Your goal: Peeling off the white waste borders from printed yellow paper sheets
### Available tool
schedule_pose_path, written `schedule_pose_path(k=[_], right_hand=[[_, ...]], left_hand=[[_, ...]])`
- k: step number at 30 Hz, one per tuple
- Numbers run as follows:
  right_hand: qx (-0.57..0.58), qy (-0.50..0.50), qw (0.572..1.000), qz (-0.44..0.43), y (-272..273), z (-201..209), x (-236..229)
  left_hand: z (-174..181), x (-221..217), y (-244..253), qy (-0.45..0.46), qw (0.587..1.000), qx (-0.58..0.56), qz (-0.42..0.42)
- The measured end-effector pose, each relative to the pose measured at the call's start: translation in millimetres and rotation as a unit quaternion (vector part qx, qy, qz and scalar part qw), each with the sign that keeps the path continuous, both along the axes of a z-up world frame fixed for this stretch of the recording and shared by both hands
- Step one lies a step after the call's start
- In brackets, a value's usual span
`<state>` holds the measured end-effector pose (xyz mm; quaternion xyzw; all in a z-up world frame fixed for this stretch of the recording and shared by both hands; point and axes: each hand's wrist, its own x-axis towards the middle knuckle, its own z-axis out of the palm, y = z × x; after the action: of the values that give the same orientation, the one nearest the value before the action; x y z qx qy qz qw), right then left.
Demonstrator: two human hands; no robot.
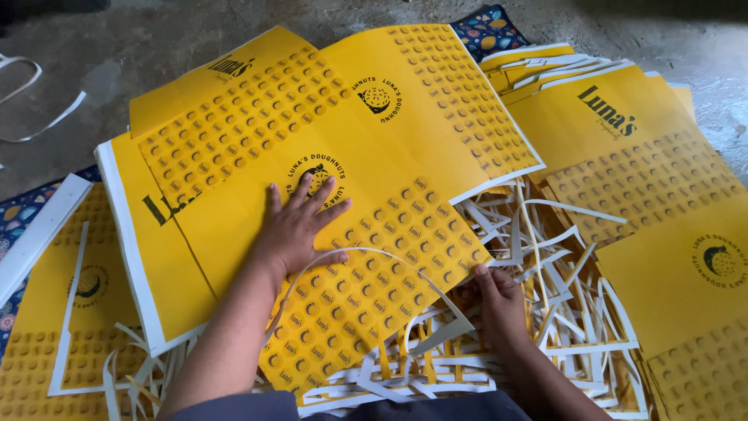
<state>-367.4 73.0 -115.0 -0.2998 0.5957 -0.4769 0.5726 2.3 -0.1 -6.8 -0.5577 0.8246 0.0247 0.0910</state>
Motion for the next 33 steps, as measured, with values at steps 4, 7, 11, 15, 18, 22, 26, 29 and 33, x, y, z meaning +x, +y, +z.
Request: schedule_pose_path(k=[4, 7, 11, 15, 18, 22, 26, 29, 33], right_hand=[[0.013, -0.020, 1.000, -0.014, -4, 19, 3], [-0.014, -0.052, 0.998, -0.014, -7, 7, 5], [-0.035, -0.043, 0.997, -0.044, 2, -12, 1], [-0.056, 0.005, 0.998, -0.039, 8, -42, -12], [-0.029, 0.007, 0.999, -0.018, 7, -13, -5], [-0.051, 0.131, 0.990, 0.011, 15, 1, -16], [-0.294, 0.133, 0.946, 0.037, 37, 49, -30], [-0.493, 0.202, 0.826, 0.182, 51, 110, -29], [-0.540, 0.109, 0.727, 0.410, 67, 129, -12]], left_hand=[[4, -4, -1, -0.005, 1.000, 0.027, 0.009], [5, -3, -1, -0.012, 1.000, 0.021, 0.011], [7, -6, -2, -0.009, 0.999, 0.032, 0.028], [11, -6, -4, -0.015, 0.997, 0.058, 0.050], [9, -8, -3, -0.019, 0.998, 0.032, 0.045], [25, -16, -5, -0.021, 0.996, 0.056, 0.073], [42, -42, -17, 0.033, 0.975, 0.095, 0.198], [41, -66, -35, 0.070, 0.941, 0.083, 0.321], [27, -98, -66, 0.205, 0.860, 0.028, 0.466]])
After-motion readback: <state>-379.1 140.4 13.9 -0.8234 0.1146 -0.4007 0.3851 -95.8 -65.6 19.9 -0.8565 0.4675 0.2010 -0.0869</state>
